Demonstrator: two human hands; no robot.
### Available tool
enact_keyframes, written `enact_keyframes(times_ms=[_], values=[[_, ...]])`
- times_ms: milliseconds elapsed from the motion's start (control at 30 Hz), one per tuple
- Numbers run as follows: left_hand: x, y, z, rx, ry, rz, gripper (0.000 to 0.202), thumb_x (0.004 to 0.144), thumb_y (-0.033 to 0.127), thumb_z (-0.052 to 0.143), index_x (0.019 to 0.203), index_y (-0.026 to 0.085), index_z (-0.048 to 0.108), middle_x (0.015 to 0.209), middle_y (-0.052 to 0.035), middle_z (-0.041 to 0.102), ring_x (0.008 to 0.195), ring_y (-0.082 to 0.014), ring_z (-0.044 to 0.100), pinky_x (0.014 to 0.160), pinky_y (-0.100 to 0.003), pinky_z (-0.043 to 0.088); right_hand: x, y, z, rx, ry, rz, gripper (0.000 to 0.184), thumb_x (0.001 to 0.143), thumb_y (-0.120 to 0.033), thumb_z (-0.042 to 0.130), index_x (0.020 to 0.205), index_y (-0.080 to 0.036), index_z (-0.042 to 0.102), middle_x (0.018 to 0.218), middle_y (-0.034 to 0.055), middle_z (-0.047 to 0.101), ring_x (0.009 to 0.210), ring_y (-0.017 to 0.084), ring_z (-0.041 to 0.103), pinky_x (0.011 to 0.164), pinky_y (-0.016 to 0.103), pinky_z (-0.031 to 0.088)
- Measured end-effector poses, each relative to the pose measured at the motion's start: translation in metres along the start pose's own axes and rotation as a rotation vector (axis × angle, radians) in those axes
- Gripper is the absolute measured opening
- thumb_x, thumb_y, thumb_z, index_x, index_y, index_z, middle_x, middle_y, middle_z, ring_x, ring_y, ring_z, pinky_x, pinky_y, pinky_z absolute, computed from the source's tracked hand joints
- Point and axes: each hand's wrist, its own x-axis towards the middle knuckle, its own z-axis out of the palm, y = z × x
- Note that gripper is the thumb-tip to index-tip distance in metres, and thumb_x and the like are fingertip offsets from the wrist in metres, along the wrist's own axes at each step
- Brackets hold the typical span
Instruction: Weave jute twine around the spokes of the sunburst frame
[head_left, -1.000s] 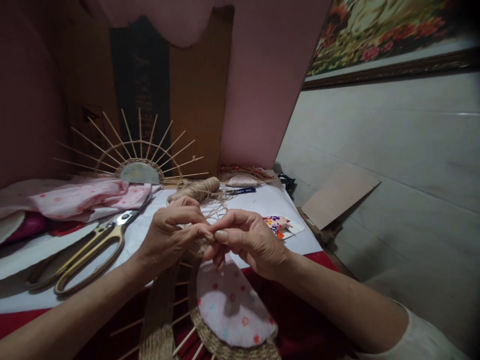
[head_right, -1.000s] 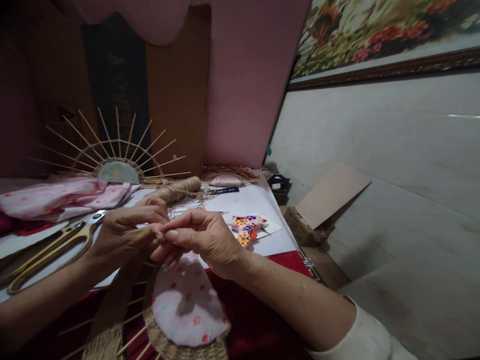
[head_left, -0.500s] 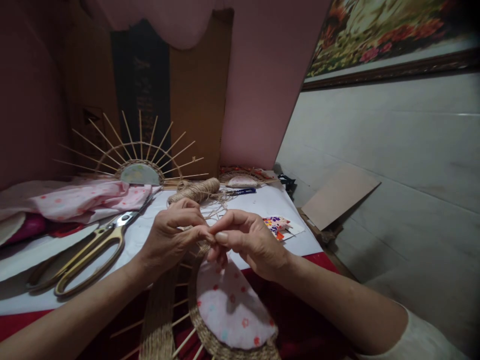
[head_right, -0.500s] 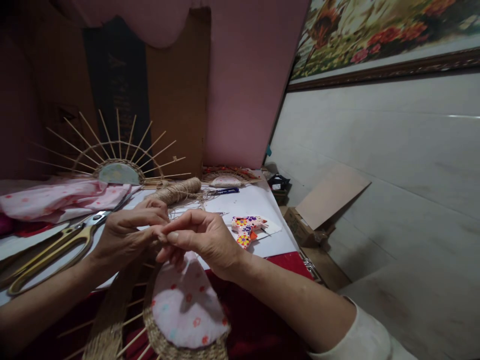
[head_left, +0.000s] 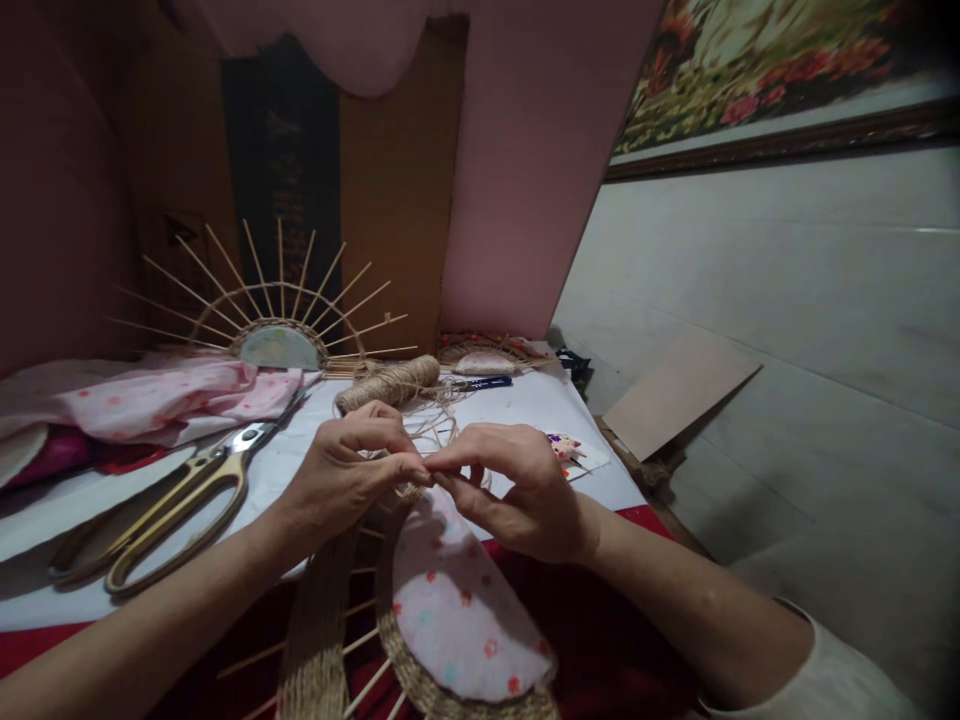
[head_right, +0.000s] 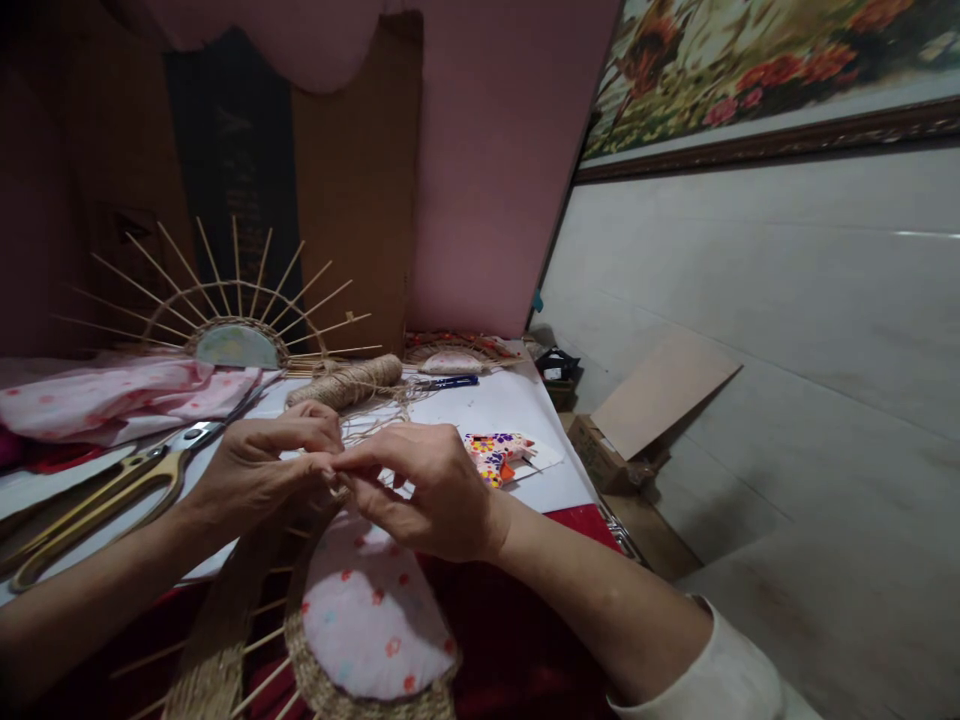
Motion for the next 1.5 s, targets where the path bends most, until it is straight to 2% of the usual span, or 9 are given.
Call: enact_keyframes(times_ms=[167,367,533,833,1067,1167,1267,1367,1500], values=[[0.002,0.002,0.001,-0.040,-0.012,-0.037,0.018,0.069,0.030,0.070,0.055,0.019,0.069,0.059,-0.0017,0.057,0.064,-0.0158,0.051,0.063,-0.030,0.042,0.000,0.003,-0.003,-0.128,-0.032,-0.090,0.019,0.085,-0.013,0.049,0.099,-0.017,0.062,0.080,0.0055,0.070,0.069,0.014,0.062,0.064,0.030,0.050],[0.004,0.005,0.002,-0.140,-0.086,-0.129,0.014,0.065,0.027,0.073,0.055,0.019,0.069,0.060,-0.0013,0.059,0.063,-0.0150,0.053,0.059,-0.028,0.044,-0.001,0.003,-0.003,-0.205,-0.066,-0.157,0.019,0.088,-0.012,0.046,0.100,-0.017,0.060,0.082,0.0056,0.071,0.074,0.014,0.064,0.067,0.031,0.050],[0.005,0.005,-0.001,-0.103,-0.093,-0.137,0.013,0.063,0.027,0.075,0.054,0.020,0.069,0.061,-0.0015,0.059,0.062,-0.0157,0.054,0.058,-0.028,0.044,-0.003,0.003,-0.001,-0.359,-0.081,-0.208,0.014,0.086,-0.015,0.046,0.091,-0.017,0.058,0.075,0.0037,0.067,0.066,0.014,0.059,0.062,0.029,0.046],[0.003,0.002,0.002,0.016,0.037,-0.039,0.015,0.067,0.028,0.074,0.056,0.019,0.068,0.061,-0.0011,0.059,0.064,-0.0162,0.052,0.061,-0.030,0.042,-0.006,0.003,0.008,-0.581,0.036,-0.189,0.007,0.084,-0.015,0.045,0.083,-0.018,0.051,0.065,0.0003,0.056,0.060,0.013,0.052,0.058,0.027,0.042],[0.003,0.004,-0.001,0.149,0.139,0.012,0.022,0.071,0.034,0.071,0.055,0.019,0.067,0.059,-0.0003,0.057,0.062,-0.0150,0.050,0.059,-0.029,0.039,-0.011,0.003,0.013,-0.506,0.136,-0.166,0.009,0.080,-0.013,0.047,0.084,-0.021,0.049,0.066,-0.0006,0.058,0.060,0.012,0.051,0.057,0.027,0.042],[0.004,0.005,-0.003,0.132,0.124,0.068,0.021,0.074,0.034,0.068,0.058,0.020,0.068,0.060,-0.0011,0.059,0.065,-0.0161,0.050,0.062,-0.030,0.040,-0.009,0.001,0.015,-0.387,0.152,-0.069,0.007,0.082,-0.015,0.045,0.083,-0.020,0.050,0.069,0.0009,0.058,0.062,0.013,0.053,0.059,0.028,0.043],[0.004,0.009,-0.003,0.124,0.095,0.134,0.020,0.074,0.034,0.068,0.058,0.022,0.070,0.060,-0.0025,0.062,0.071,-0.0190,0.051,0.070,-0.034,0.041,-0.007,-0.001,0.015,-0.329,0.124,0.028,0.016,0.085,-0.014,0.037,0.073,-0.019,0.047,0.064,0.0015,0.054,0.059,0.013,0.051,0.058,0.028,0.041],[0.004,0.011,-0.002,0.117,0.069,0.151,0.019,0.074,0.034,0.068,0.059,0.024,0.071,0.060,-0.0030,0.064,0.074,-0.0206,0.051,0.073,-0.036,0.040,-0.005,-0.003,0.014,-0.294,0.134,0.098,0.020,0.084,-0.015,0.038,0.065,-0.020,0.042,0.058,-0.0011,0.047,0.053,0.011,0.045,0.053,0.026,0.037],[0.005,0.009,-0.003,0.130,0.081,0.168,0.018,0.073,0.035,0.069,0.059,0.023,0.071,0.060,-0.0025,0.063,0.073,-0.0203,0.051,0.072,-0.035,0.040,-0.004,-0.004,0.013,-0.187,0.184,0.082,0.015,0.086,-0.018,0.045,0.072,-0.019,0.050,0.065,0.0010,0.055,0.060,0.012,0.050,0.059,0.027,0.042]])
